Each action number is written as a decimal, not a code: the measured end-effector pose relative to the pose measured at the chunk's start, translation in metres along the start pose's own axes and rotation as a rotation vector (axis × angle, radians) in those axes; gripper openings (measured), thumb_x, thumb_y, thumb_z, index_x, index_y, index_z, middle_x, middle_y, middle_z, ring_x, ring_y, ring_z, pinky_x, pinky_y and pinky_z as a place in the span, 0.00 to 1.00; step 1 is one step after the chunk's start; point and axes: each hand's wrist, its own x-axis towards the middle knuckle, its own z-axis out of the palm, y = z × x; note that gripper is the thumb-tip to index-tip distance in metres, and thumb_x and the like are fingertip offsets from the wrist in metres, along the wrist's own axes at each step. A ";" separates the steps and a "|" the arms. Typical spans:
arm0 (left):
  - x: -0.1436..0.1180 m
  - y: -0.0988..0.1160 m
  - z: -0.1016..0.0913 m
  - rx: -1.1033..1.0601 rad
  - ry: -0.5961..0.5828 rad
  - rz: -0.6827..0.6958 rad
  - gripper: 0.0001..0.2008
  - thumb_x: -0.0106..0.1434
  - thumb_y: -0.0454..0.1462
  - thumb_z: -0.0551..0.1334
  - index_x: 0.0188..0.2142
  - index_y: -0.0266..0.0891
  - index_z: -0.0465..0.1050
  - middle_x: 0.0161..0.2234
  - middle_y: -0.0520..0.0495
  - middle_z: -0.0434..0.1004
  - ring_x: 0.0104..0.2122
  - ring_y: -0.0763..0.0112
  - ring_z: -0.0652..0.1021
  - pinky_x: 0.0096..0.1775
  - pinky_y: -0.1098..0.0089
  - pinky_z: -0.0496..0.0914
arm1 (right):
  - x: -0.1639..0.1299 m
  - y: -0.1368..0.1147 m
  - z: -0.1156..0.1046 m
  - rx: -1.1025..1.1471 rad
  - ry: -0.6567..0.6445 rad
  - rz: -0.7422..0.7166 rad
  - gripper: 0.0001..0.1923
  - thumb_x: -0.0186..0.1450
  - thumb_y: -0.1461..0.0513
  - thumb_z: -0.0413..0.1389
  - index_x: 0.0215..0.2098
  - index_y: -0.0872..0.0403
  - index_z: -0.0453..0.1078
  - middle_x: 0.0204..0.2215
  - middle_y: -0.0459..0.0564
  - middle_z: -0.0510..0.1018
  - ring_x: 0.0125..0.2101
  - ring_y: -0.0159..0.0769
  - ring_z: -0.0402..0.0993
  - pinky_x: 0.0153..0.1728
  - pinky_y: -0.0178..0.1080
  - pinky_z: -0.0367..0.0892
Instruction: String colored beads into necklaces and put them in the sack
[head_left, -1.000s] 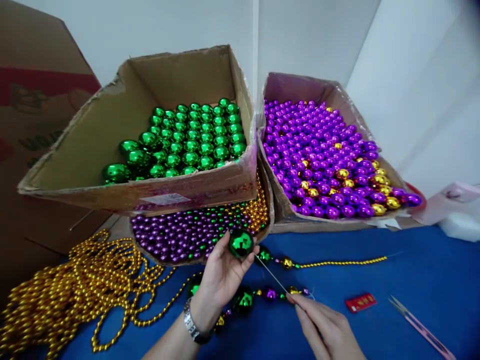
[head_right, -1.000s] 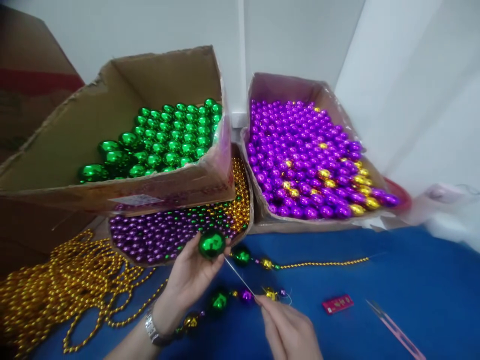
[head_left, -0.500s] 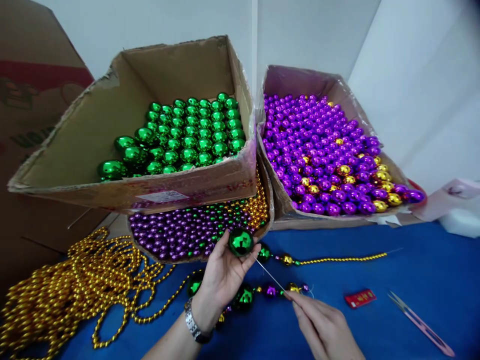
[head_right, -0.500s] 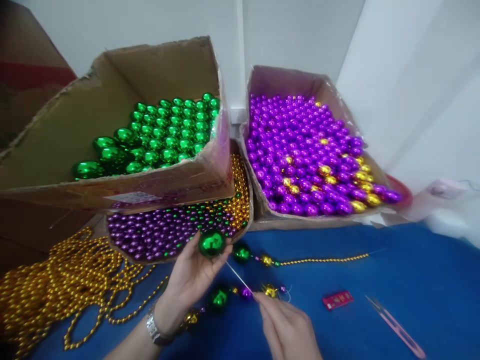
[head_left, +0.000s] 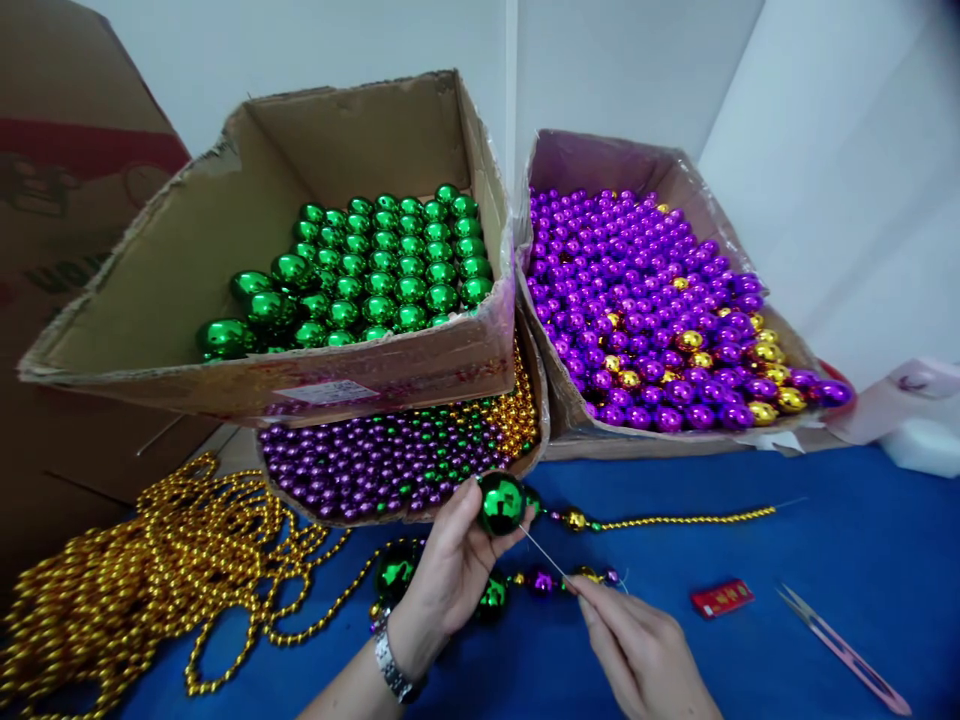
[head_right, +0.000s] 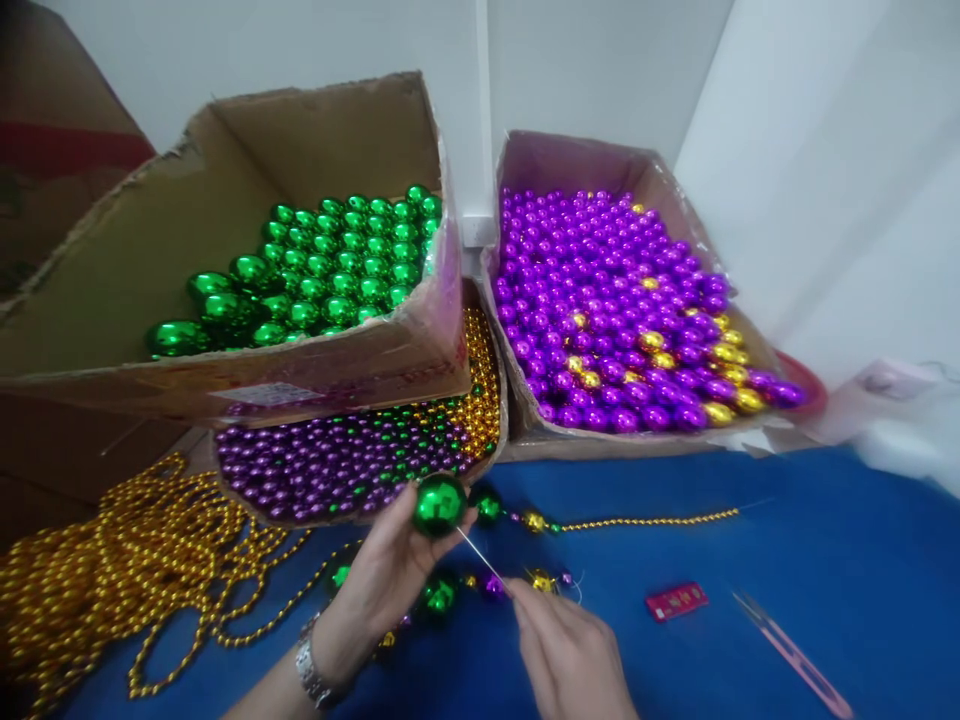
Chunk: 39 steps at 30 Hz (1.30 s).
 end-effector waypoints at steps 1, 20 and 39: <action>-0.002 -0.002 0.001 0.025 -0.034 0.004 0.12 0.64 0.39 0.58 0.44 0.35 0.70 0.46 0.41 0.74 0.47 0.56 0.74 0.52 0.50 0.66 | 0.001 0.000 0.001 -0.001 0.011 -0.006 0.16 0.67 0.68 0.45 0.52 0.54 0.64 0.30 0.50 0.78 0.32 0.35 0.78 0.37 0.35 0.73; -0.012 -0.023 -0.001 0.024 -0.046 -0.032 0.13 0.61 0.40 0.61 0.45 0.39 0.71 0.46 0.41 0.73 0.44 0.60 0.75 0.48 0.56 0.68 | 0.006 -0.004 0.004 0.015 0.087 -0.013 0.13 0.68 0.66 0.45 0.48 0.55 0.67 0.31 0.50 0.78 0.32 0.34 0.78 0.37 0.32 0.73; 0.127 0.022 -0.015 1.167 -0.248 0.342 0.12 0.45 0.27 0.68 0.16 0.41 0.68 0.21 0.44 0.70 0.43 0.55 0.71 0.50 0.63 0.61 | -0.002 0.014 -0.006 0.006 0.163 0.086 0.12 0.69 0.63 0.45 0.45 0.55 0.68 0.33 0.53 0.78 0.31 0.35 0.77 0.32 0.32 0.72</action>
